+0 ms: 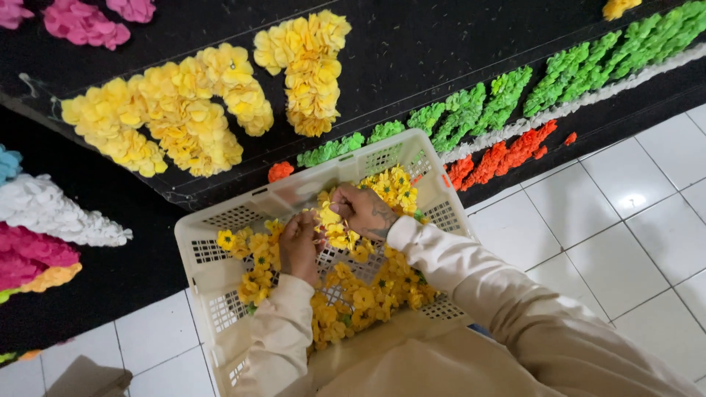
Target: The person is taking yellow flowers from a white plastic crate and pinning them onto a black board to create a floral sign or decoration.
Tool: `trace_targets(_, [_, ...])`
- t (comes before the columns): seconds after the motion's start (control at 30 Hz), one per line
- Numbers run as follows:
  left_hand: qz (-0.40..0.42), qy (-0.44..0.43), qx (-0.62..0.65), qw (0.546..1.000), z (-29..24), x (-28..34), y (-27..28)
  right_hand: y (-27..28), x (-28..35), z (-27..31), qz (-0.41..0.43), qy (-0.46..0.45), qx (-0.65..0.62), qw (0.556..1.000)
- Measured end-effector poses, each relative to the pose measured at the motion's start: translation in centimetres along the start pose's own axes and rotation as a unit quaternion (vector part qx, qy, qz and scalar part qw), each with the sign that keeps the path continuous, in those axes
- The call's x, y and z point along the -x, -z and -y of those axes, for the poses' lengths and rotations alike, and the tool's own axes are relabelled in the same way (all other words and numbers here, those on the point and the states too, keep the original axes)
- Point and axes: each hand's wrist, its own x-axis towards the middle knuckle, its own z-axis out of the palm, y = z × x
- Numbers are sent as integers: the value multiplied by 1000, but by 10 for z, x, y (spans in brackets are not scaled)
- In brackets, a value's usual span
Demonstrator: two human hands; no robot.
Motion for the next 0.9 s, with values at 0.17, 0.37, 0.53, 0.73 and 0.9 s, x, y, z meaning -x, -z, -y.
trace_targets(0.17, [77,-262,-215,938,10,40,-41,-11,-1,16,60,-45,69,995])
trace_targets(0.37, [84,-325,-304,892,51,59,-58,-76,-14,-100,115,-124,51,984])
trace_targets(0.53, [45,-449,-353,820,59,45,-64,-55,-12,-249,57,-252,-2,966])
trace_targets(0.73, [-12,-521,-376,766,84,3,-48,-36,-32,-170,-22,339,5,940])
trace_targets(0.9, [-2,-495,-272,825,25,56,-56,57,-45,-60,-117,343,82,929])
